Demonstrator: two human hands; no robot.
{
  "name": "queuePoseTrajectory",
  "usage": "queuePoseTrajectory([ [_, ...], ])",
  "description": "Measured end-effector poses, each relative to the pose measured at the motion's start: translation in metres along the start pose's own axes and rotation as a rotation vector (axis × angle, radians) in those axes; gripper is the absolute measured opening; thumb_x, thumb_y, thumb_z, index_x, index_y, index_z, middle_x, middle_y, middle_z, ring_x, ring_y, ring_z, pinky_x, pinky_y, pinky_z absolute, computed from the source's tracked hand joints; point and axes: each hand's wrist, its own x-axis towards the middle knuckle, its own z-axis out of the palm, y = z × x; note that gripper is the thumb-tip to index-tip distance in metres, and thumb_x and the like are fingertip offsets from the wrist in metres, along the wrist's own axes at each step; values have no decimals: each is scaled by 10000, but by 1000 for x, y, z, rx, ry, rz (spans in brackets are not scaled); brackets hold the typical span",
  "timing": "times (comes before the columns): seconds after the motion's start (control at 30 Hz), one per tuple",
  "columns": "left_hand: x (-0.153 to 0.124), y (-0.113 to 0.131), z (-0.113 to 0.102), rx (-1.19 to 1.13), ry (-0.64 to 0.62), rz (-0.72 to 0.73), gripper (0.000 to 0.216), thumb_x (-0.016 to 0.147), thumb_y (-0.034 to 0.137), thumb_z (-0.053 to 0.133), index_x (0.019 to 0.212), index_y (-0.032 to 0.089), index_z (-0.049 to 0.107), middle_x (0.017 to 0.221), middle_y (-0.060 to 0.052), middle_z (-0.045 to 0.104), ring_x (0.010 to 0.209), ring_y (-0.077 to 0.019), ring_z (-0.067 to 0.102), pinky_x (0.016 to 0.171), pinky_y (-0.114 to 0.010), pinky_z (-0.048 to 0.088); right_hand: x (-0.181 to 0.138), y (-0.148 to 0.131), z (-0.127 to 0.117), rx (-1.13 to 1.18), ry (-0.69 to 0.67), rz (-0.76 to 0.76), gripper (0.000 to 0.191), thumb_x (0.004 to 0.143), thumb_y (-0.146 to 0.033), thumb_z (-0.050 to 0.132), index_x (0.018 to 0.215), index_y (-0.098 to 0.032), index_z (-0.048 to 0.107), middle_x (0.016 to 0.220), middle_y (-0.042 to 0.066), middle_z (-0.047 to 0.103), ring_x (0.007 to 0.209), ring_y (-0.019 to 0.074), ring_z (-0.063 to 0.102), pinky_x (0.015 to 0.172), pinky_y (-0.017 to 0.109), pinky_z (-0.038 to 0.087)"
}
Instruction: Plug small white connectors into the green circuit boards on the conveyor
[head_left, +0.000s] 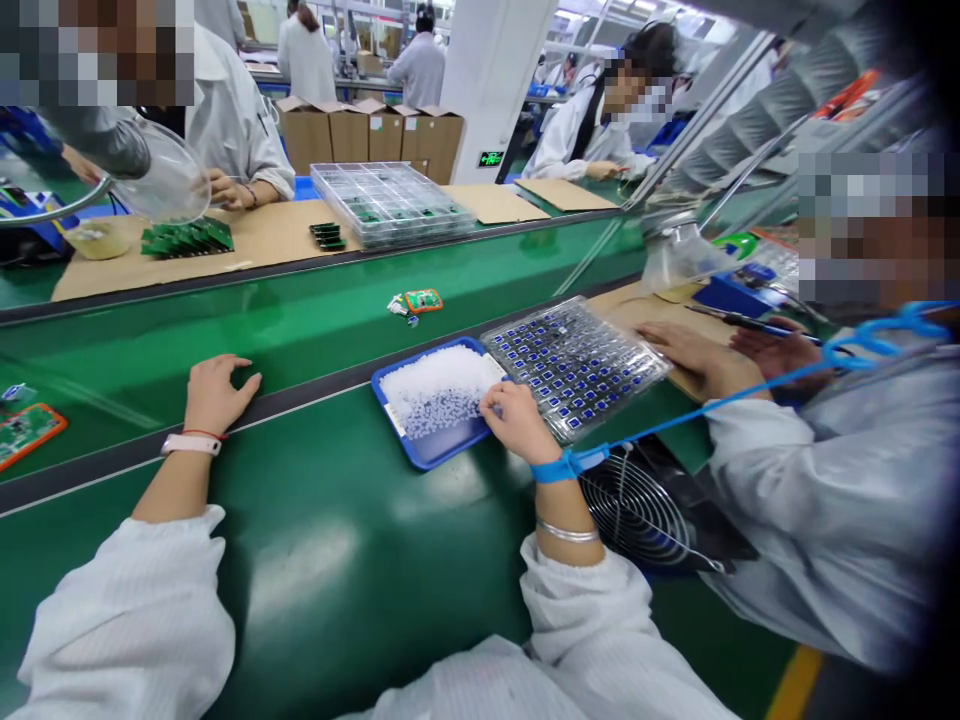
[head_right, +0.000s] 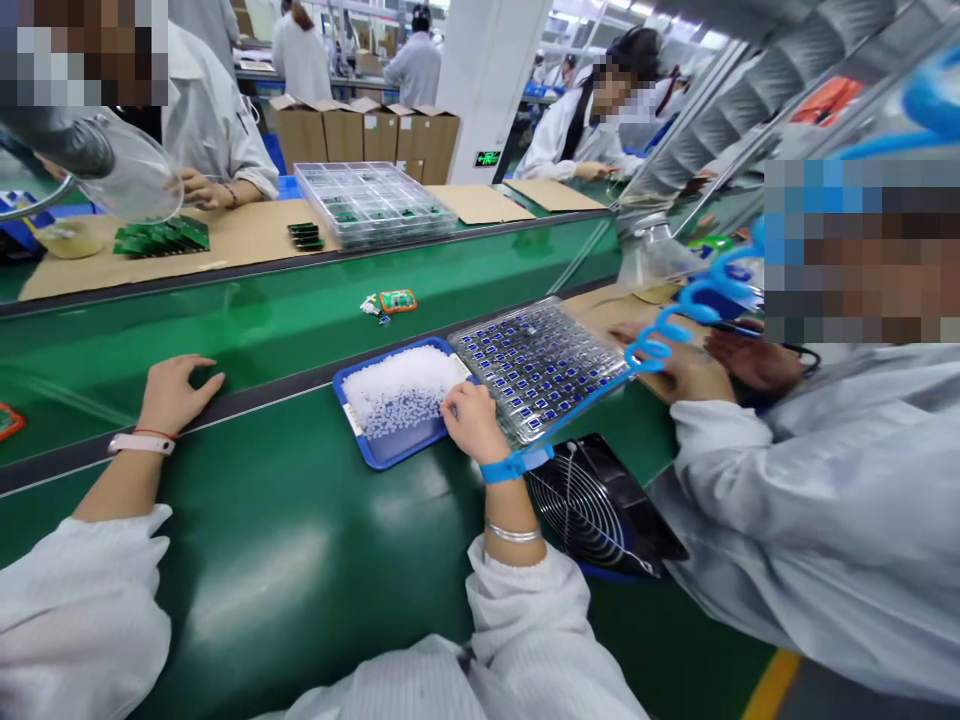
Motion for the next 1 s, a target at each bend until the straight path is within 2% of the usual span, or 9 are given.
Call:
queuePoseTrajectory([
  [0.27, 0, -2, 2, 5, -11, 1, 364, 791, 469, 458, 946, 184, 620, 1093, -124, 637, 1098, -277, 536, 990, -425, 359, -2, -4, 2, -8, -15, 5, 94, 777, -184, 551, 729, -181, 632, 942, 62, 601, 900, 217, 461, 786, 339, 332],
  [0.43, 1, -1, 0, 9, -23, 6, 346, 796, 460, 464, 940, 188, 623, 1063, -115, 648, 1085, -274, 544, 987, -426, 368, -1, -4, 2, -22, -29, 33, 132, 794, -194, 527, 709, -183, 628, 949, 69, 603, 921, 229, 459, 756, 340, 330],
  [0.63, 0, 0, 0, 4, -18, 21, 355, 801, 462, 455, 930, 178, 626, 1048, -126, 653, 1076, -276, 553, 984, -421, 371, 0, -1, 6, -65, 41, 20, 158, 796, -187, 512, 688, -184, 628, 894, 78, 599, 860, 217, 465, 769, 350, 338],
  [1.0, -1, 8, -4, -16, 32, 22, 322, 813, 437, 455, 926, 189, 628, 1066, -108, 650, 1072, -262, 557, 979, -410, 378, 0, 0, 5, -81, 27, 16, 156, 803, -207, 533, 684, -178, 629, 874, 77, 587, 860, 216, 479, 768, 342, 338],
])
